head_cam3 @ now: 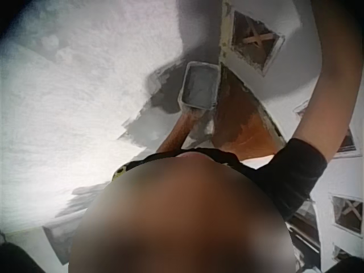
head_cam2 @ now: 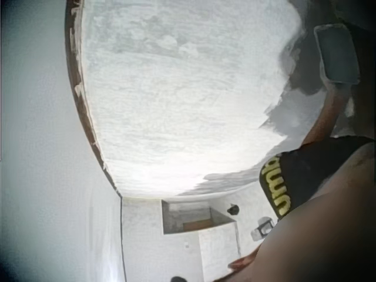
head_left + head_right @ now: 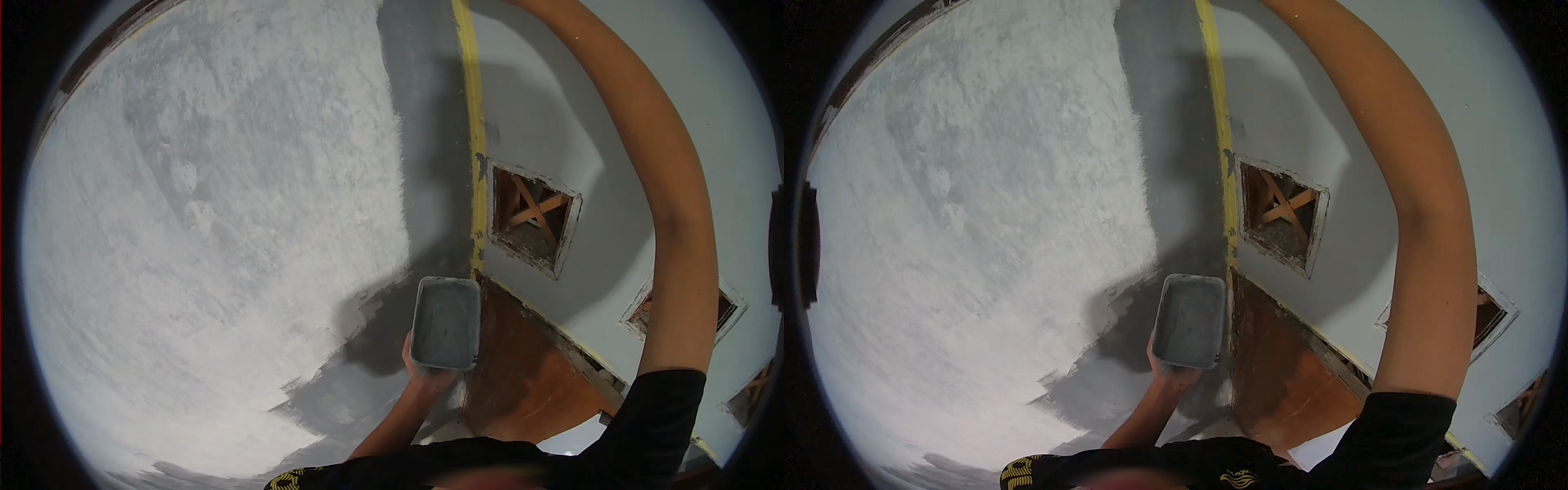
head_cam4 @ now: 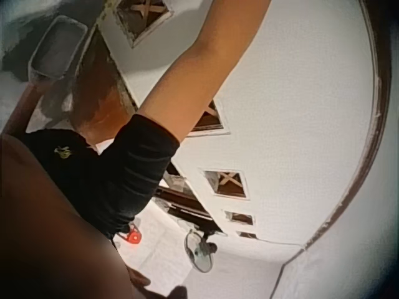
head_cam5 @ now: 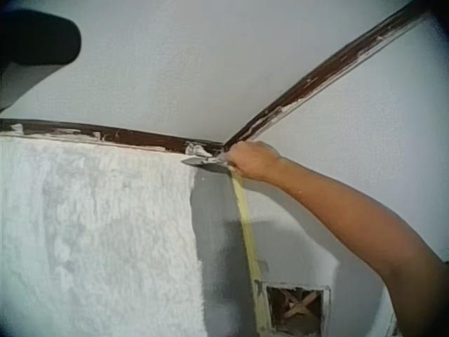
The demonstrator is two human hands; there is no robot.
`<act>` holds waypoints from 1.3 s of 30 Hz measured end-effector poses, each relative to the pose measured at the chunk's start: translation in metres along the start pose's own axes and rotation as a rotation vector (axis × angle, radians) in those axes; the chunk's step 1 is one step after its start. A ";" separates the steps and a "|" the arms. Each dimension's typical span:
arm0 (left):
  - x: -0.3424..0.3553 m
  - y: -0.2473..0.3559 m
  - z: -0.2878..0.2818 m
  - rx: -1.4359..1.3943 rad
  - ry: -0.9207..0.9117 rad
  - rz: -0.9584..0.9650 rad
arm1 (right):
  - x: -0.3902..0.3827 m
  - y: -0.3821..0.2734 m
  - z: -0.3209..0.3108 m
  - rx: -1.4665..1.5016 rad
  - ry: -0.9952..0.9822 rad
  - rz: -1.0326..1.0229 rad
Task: The person applies grey plaster to a wall using a putty knife.
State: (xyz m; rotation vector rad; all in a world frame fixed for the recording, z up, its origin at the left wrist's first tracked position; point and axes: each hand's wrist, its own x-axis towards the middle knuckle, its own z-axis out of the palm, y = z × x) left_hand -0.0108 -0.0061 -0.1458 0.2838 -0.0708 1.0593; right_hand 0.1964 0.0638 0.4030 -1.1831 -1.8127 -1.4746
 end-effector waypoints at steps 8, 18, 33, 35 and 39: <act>-0.005 0.005 -0.003 0.020 0.082 0.043 | 0.016 0.008 0.035 -0.141 0.076 0.260; -0.022 0.027 -0.008 0.013 0.046 0.110 | 0.006 -0.035 0.001 -0.193 -0.059 0.081; -0.016 0.030 -0.001 0.031 -0.002 0.116 | 0.033 0.016 -0.028 -0.027 -0.008 -0.230; -0.015 0.027 0.007 -0.004 0.062 0.150 | 0.028 0.026 -0.018 0.047 -0.085 -0.115; -0.011 0.030 -0.002 -0.065 0.098 0.157 | 0.030 0.034 -0.014 0.038 -0.020 -0.124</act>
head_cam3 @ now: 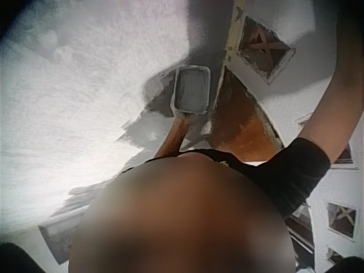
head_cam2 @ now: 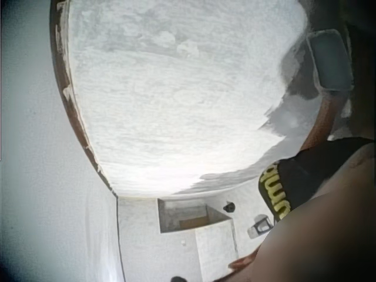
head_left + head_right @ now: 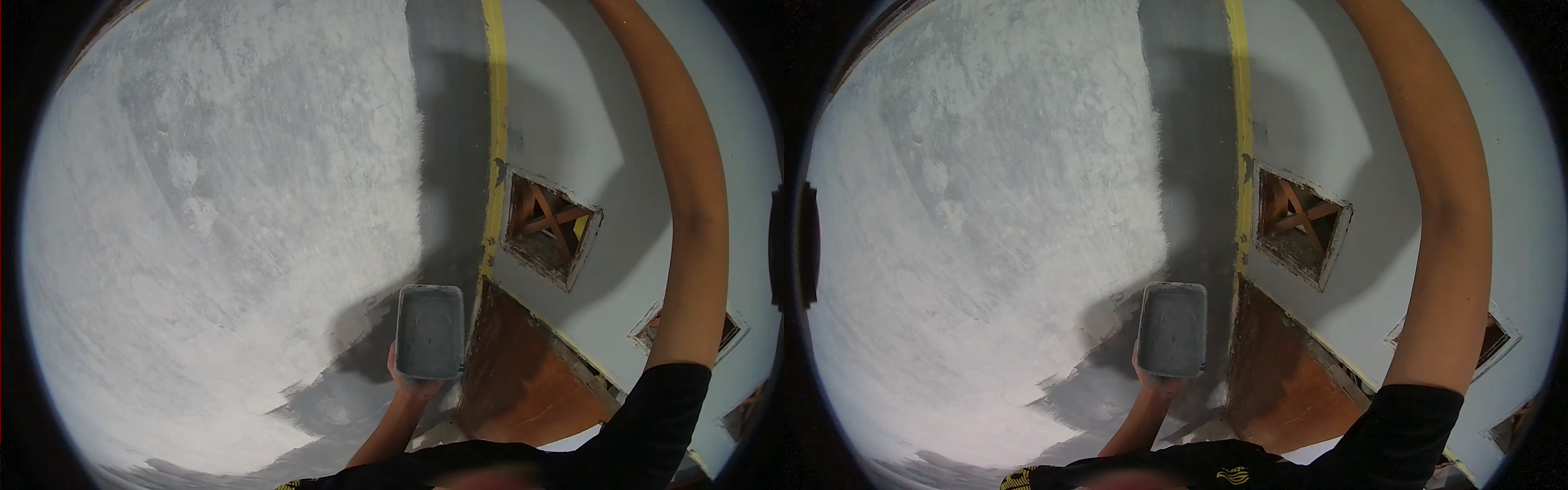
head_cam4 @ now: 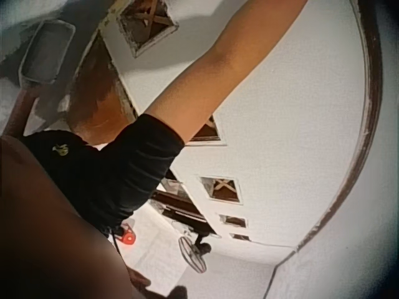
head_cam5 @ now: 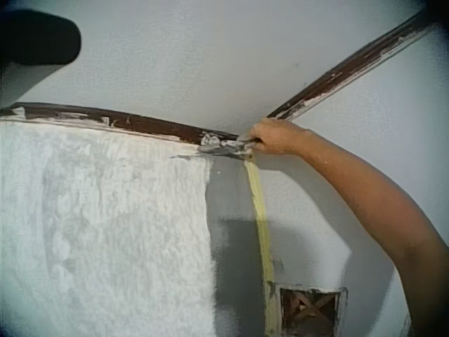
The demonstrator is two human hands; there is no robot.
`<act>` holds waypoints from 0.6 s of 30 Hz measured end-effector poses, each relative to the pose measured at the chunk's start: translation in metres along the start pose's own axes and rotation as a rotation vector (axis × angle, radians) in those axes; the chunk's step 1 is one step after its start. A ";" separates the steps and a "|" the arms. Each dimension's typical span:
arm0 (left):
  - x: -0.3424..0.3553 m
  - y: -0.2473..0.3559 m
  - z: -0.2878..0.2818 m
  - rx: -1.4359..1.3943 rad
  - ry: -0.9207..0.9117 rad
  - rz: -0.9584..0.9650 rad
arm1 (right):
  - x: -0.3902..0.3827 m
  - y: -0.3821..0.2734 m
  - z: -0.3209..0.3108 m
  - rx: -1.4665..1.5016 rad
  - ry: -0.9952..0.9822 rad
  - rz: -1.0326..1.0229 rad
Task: The person applies grey plaster to a wall using a putty knife.
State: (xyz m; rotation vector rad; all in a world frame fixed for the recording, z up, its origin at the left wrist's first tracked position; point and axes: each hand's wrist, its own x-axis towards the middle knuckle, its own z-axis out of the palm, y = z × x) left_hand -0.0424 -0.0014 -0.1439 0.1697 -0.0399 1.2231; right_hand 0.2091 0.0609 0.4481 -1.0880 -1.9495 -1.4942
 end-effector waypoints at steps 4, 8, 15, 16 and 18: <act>0.002 0.002 -0.001 0.026 -0.032 0.013 | 0.002 -0.003 -0.019 -0.176 0.028 0.096; 0.004 0.003 0.003 0.069 -0.030 -0.008 | -0.005 -0.014 -0.043 -0.141 -0.074 0.192; 0.007 -0.002 0.010 0.025 -0.123 -0.128 | -0.008 -0.012 -0.022 -0.312 -0.128 0.308; 0.007 -0.005 0.011 0.036 -0.107 -0.113 | -0.006 -0.010 -0.017 -0.260 -0.134 0.364; 0.006 -0.009 0.016 0.048 -0.091 -0.102 | 0.001 -0.001 -0.004 -0.212 -0.141 0.424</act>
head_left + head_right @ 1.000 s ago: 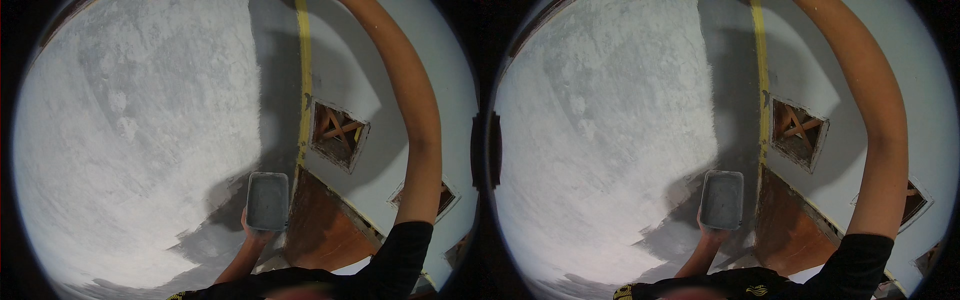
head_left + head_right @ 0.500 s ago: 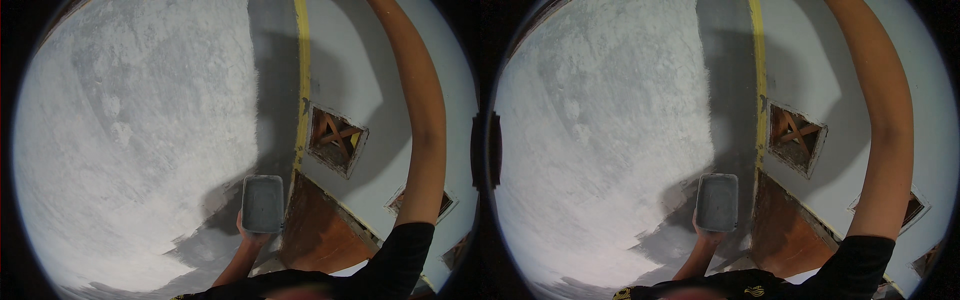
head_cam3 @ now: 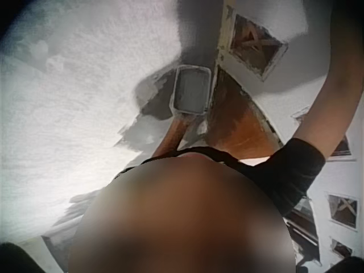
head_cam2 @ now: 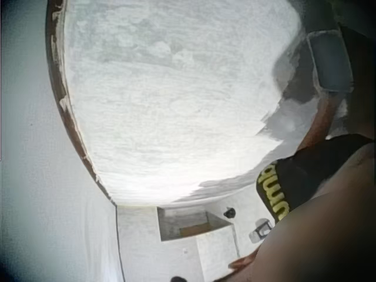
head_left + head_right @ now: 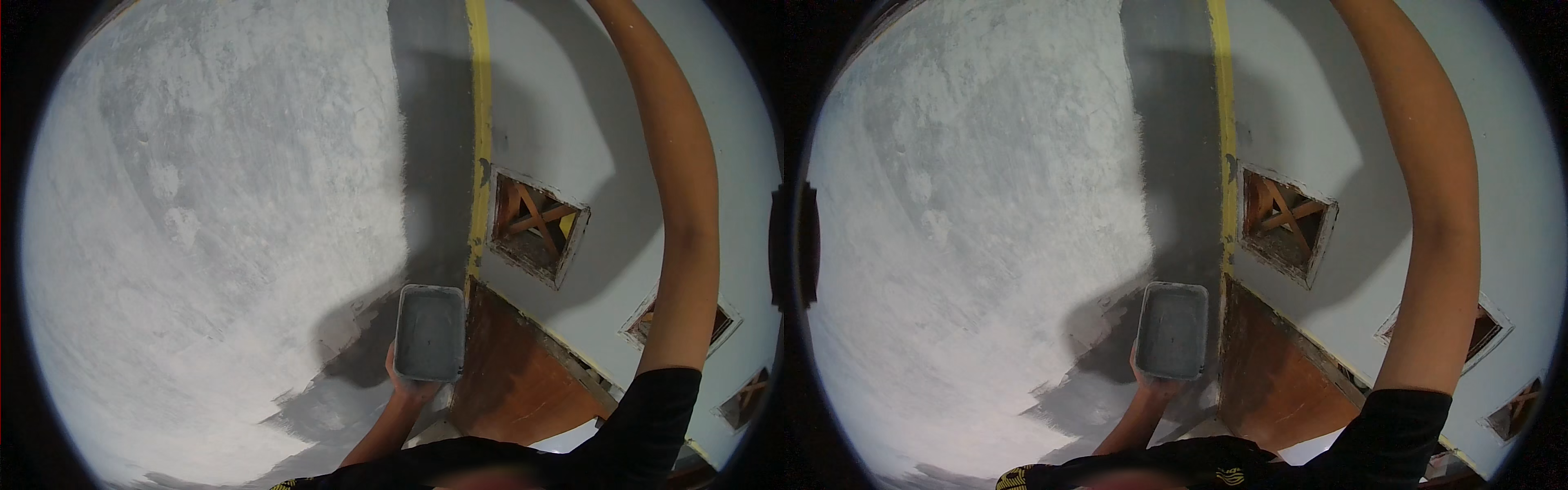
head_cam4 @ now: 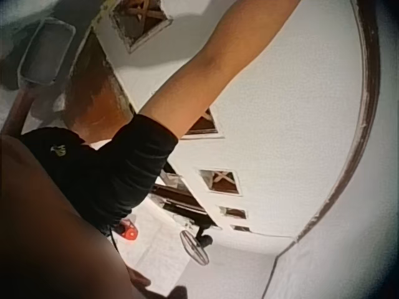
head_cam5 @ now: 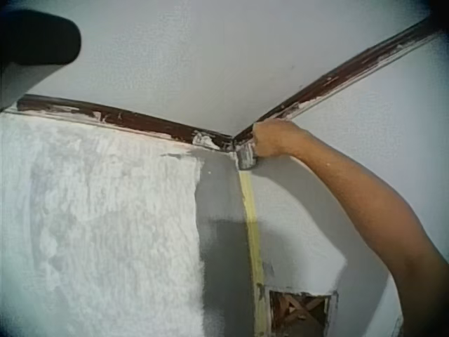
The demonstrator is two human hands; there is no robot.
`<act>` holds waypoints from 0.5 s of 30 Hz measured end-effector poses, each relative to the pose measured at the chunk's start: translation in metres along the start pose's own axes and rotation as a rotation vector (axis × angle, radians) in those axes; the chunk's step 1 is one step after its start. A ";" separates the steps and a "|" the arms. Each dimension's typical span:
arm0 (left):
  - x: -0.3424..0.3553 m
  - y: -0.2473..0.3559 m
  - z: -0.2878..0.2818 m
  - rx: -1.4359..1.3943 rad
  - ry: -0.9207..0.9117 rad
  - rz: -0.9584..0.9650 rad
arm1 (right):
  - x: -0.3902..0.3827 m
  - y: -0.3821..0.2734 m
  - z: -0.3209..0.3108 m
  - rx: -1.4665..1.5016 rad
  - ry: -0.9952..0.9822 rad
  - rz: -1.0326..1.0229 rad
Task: The person applies grey plaster to a wall using a putty knife.
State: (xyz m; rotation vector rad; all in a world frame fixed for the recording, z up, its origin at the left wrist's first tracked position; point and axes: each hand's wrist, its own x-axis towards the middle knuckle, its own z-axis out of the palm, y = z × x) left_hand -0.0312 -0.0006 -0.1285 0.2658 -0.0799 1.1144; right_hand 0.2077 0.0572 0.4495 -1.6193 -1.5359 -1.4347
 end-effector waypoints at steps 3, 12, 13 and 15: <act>-0.002 -0.001 0.004 -0.019 -0.029 -0.040 | 0.016 -0.001 0.012 -0.019 0.016 0.044; 0.001 -0.003 -0.004 0.014 0.057 -0.043 | 0.062 -0.001 0.006 0.059 -0.105 -0.125; 0.001 -0.004 -0.004 0.004 0.062 -0.037 | 0.060 -0.001 0.007 0.031 -0.105 -0.192; 0.000 -0.004 -0.005 -0.006 0.067 -0.030 | 0.054 0.000 0.010 0.003 -0.105 -0.261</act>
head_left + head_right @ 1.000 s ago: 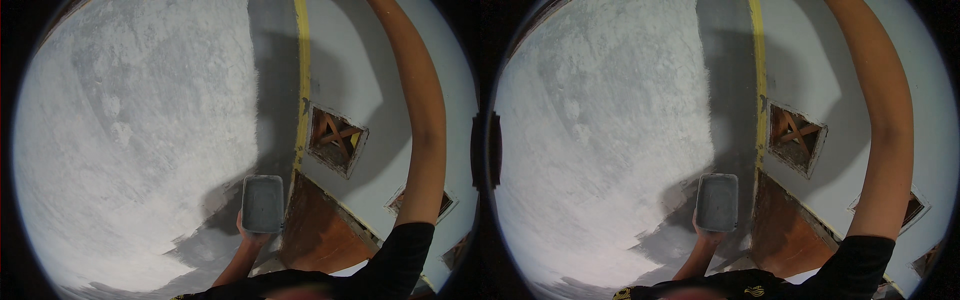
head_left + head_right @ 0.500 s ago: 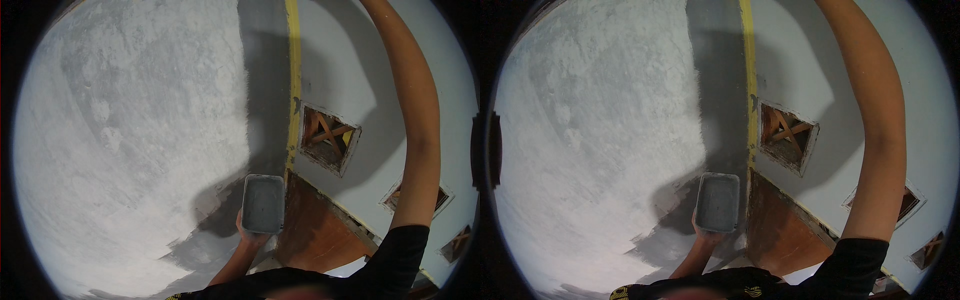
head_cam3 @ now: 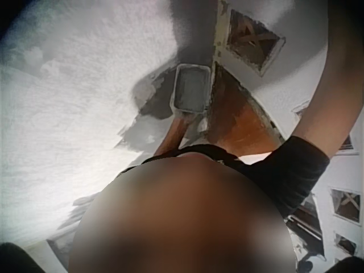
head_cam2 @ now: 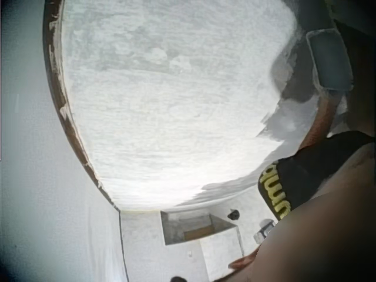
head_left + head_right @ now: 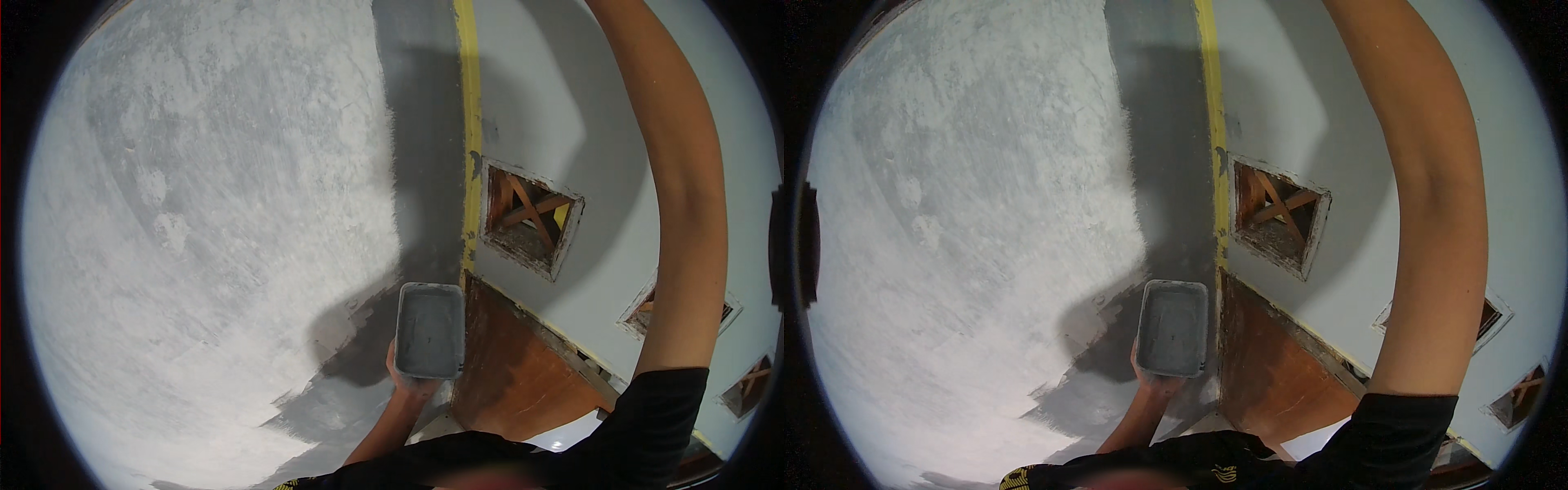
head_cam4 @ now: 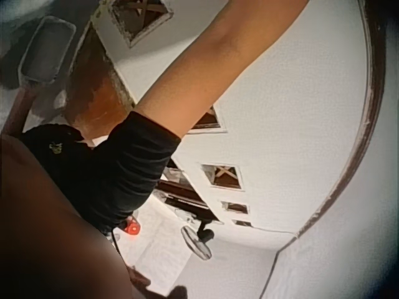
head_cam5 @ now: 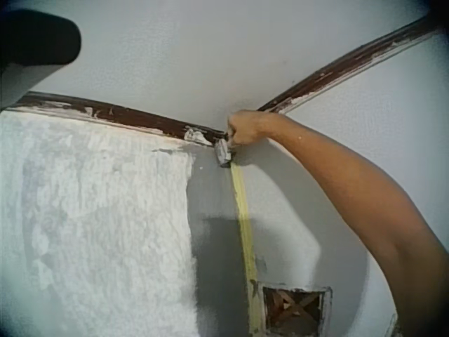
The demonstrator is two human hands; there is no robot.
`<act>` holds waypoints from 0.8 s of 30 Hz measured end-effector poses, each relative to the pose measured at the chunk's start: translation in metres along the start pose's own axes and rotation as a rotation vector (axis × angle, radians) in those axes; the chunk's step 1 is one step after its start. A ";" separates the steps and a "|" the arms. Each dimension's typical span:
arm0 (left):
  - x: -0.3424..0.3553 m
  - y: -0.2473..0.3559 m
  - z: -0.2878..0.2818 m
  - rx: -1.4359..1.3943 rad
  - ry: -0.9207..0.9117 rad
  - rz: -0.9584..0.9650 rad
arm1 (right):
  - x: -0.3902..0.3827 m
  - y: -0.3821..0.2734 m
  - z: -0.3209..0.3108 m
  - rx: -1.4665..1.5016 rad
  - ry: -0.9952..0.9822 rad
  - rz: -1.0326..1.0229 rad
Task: The person applies grey plaster to a wall using a putty knife.
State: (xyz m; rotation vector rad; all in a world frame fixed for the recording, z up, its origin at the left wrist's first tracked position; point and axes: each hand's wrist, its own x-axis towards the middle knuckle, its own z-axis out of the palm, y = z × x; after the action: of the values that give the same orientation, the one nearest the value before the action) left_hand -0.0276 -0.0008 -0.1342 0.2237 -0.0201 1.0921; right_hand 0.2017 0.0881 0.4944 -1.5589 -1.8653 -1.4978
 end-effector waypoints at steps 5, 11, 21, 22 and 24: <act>0.006 -0.004 -0.010 0.033 -0.058 -0.019 | -0.024 -0.007 -0.008 0.418 0.205 -0.324; 0.011 -0.009 -0.006 -0.022 -0.057 -0.046 | -0.024 -0.043 -0.046 0.569 0.163 -0.391; 0.015 -0.008 -0.004 0.005 -0.105 0.010 | -0.015 -0.047 -0.042 0.766 0.207 -0.326; 0.015 -0.008 -0.003 0.047 -0.087 0.023 | -0.015 -0.036 -0.032 0.681 0.164 -0.277; 0.014 -0.007 0.000 0.089 -0.069 0.036 | -0.019 -0.016 -0.008 0.596 0.122 -0.227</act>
State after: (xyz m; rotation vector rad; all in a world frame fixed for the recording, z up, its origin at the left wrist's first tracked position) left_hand -0.0147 0.0087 -0.1333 0.3421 -0.0370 1.1219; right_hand 0.1926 0.0733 0.4753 -0.9877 -2.1957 -0.9439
